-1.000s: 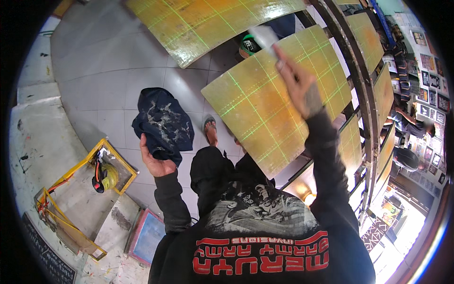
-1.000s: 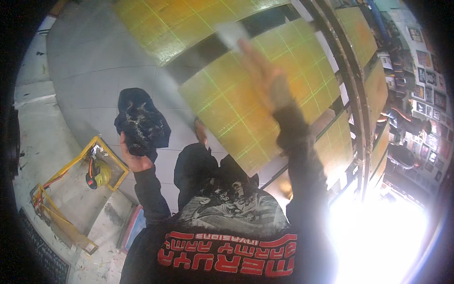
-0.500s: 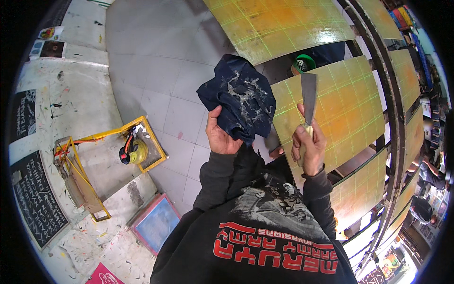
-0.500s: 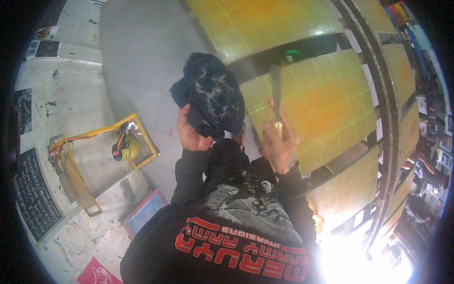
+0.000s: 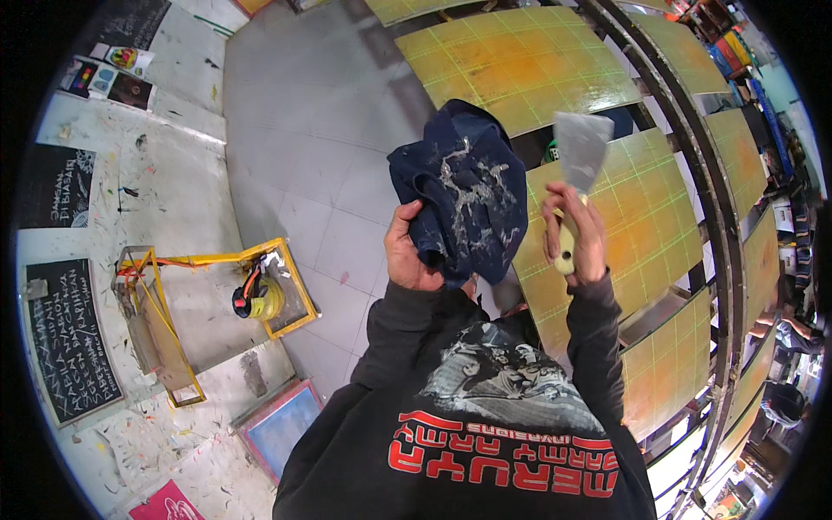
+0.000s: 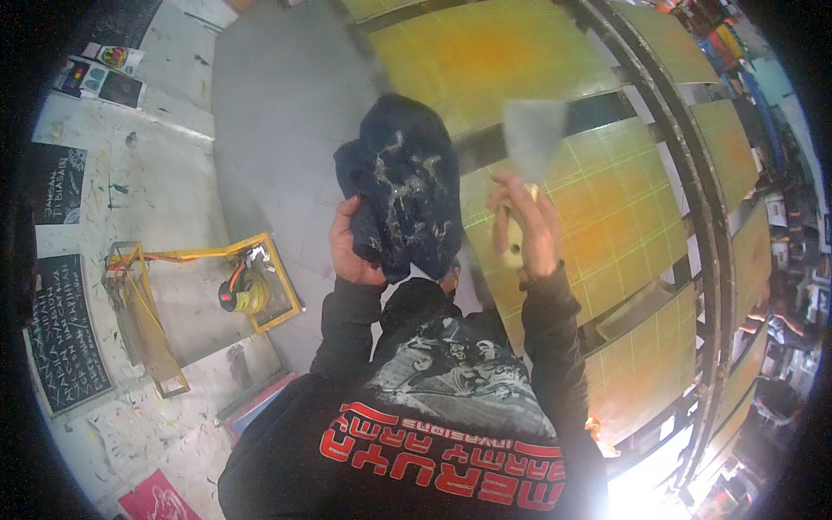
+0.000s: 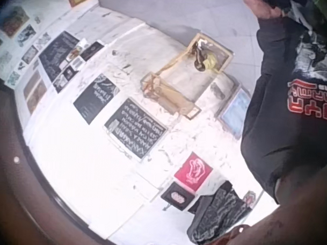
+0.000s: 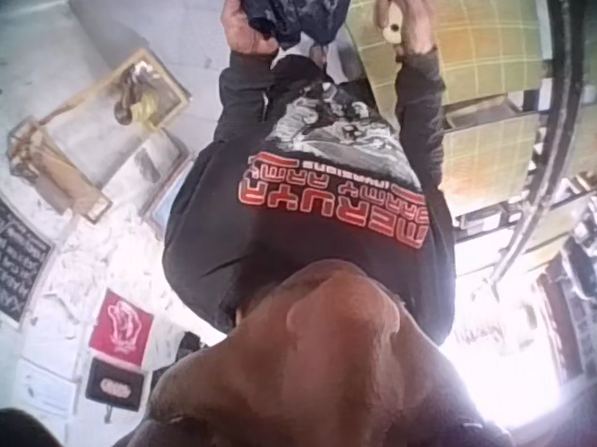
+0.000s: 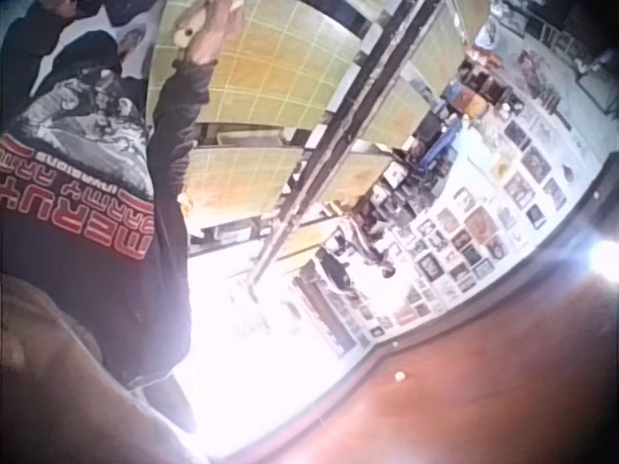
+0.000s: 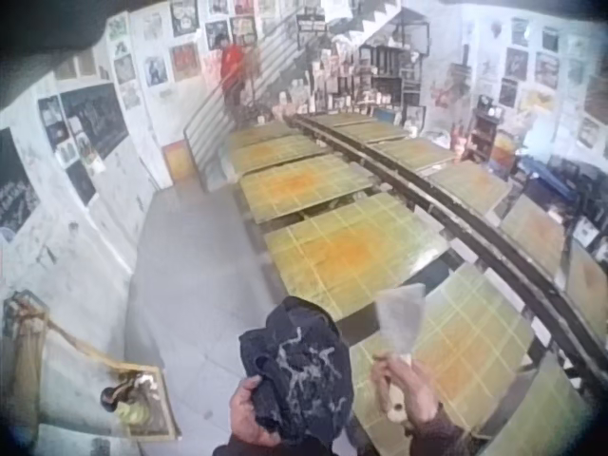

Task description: The person cleans adhesive residue from a series of printing plates using a scraper and a cloth.

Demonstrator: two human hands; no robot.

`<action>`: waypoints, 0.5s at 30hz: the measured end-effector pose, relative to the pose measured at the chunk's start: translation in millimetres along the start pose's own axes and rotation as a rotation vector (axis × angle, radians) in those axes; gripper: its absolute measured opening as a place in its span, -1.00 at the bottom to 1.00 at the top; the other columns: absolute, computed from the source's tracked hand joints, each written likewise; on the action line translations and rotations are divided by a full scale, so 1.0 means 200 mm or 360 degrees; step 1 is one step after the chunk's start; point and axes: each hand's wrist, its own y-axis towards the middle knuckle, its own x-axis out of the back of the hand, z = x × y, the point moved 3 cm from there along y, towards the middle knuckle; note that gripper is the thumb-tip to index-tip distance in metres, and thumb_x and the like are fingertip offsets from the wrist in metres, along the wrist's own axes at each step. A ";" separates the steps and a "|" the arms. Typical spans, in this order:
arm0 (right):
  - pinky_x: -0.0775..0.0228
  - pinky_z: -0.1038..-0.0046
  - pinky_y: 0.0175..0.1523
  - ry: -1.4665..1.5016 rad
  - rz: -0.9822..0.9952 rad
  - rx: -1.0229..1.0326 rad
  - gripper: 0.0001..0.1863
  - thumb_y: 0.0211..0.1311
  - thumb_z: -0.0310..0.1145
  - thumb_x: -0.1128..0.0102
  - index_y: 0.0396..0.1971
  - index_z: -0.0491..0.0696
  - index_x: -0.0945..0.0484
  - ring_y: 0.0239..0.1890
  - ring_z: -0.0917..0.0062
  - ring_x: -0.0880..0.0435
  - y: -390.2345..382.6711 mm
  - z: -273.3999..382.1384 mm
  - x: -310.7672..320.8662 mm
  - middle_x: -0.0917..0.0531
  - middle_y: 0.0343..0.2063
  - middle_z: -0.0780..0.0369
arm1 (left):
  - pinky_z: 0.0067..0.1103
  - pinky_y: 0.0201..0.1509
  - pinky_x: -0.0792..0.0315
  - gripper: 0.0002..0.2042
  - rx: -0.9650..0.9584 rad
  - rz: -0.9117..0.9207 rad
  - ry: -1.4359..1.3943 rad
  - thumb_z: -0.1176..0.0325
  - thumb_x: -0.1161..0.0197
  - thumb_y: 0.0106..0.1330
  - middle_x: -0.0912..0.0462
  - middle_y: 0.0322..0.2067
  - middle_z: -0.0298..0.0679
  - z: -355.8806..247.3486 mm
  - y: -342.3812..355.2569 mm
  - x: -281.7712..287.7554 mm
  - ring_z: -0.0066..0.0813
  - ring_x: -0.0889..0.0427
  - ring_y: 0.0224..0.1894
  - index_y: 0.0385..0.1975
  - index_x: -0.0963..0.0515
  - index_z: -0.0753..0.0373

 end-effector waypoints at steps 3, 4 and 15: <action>-0.19 0.60 -0.66 0.0186 0.0390 -0.0199 -0.42 0.34 0.08 0.08 -0.07 -0.21 -0.41 -0.76 0.65 -0.37 0.15 0.02 -0.08 -0.54 -0.42 0.17 | -0.29 -0.04 -0.57 -0.66 0.0251 0.0149 0.0048 0.25 0.00 0.31 -0.59 -0.06 -0.04 -0.05 0.01 0.02 -0.18 -0.63 -0.06 -0.03 -0.48 0.31; -0.26 0.60 -0.65 0.0219 0.0600 -0.0535 -0.39 0.32 0.14 0.07 -0.06 -0.20 -0.44 -0.74 0.65 -0.43 0.26 -0.08 0.03 -0.59 -0.40 0.17 | -0.29 -0.01 -0.56 -0.67 0.0255 0.0270 0.0078 0.31 0.02 0.30 -0.61 -0.13 0.00 -0.04 -0.01 -0.07 -0.15 -0.65 -0.11 -0.06 -0.47 0.39; -0.14 0.59 -0.83 -0.0635 0.0763 -0.0258 -0.72 0.22 -0.22 -0.21 -0.37 -0.16 -0.44 -0.91 0.65 -0.36 0.35 0.23 0.03 -0.46 -0.74 0.33 | -0.29 -0.09 -0.62 -0.59 0.1022 0.0035 0.0150 0.30 0.16 0.36 -0.62 -0.18 0.11 -0.02 0.00 -0.14 -0.10 -0.68 -0.19 -0.02 -0.40 0.54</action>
